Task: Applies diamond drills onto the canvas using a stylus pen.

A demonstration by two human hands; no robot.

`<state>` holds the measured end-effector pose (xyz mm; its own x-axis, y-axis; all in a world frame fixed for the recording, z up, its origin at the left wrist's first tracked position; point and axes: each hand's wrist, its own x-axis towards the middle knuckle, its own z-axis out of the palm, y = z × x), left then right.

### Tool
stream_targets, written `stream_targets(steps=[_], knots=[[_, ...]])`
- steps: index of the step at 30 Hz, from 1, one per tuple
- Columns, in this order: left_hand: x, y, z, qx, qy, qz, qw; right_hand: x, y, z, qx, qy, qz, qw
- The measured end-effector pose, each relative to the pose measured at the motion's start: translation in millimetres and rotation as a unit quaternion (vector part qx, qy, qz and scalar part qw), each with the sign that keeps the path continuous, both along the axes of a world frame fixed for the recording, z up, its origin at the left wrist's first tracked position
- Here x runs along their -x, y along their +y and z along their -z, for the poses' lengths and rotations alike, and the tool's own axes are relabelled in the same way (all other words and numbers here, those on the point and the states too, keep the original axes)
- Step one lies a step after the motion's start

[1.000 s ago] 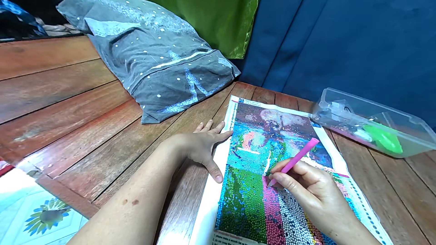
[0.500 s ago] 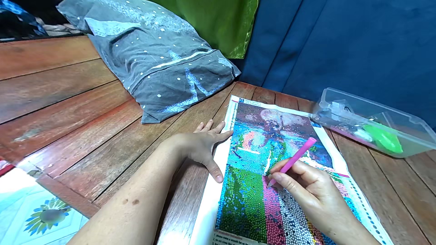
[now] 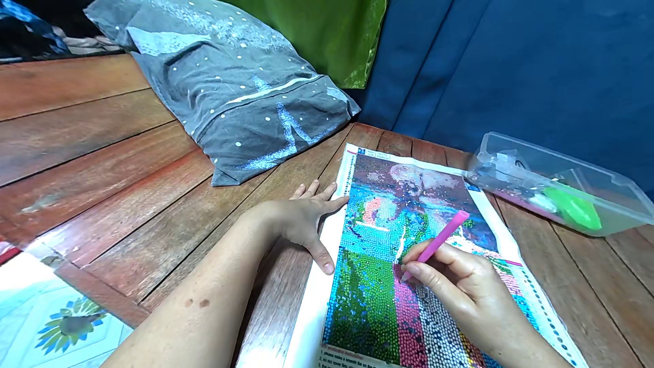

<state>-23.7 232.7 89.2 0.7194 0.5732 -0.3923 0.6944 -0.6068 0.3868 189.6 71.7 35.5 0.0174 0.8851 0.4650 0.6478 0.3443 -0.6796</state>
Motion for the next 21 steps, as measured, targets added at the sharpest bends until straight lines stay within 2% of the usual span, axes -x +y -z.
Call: stream_targets(steps=[9,21], knots=[[0.5,7.4,1.6,0.028,0.002,0.004,1.0,-6.1,-1.8,-4.3,0.026,0.111,0.009,0.993],[0.8,5.8,-0.4,0.033,-0.001,-0.001,0.999,-4.4,-1.4,-1.0,0.026,0.1,0.003,0.995]])
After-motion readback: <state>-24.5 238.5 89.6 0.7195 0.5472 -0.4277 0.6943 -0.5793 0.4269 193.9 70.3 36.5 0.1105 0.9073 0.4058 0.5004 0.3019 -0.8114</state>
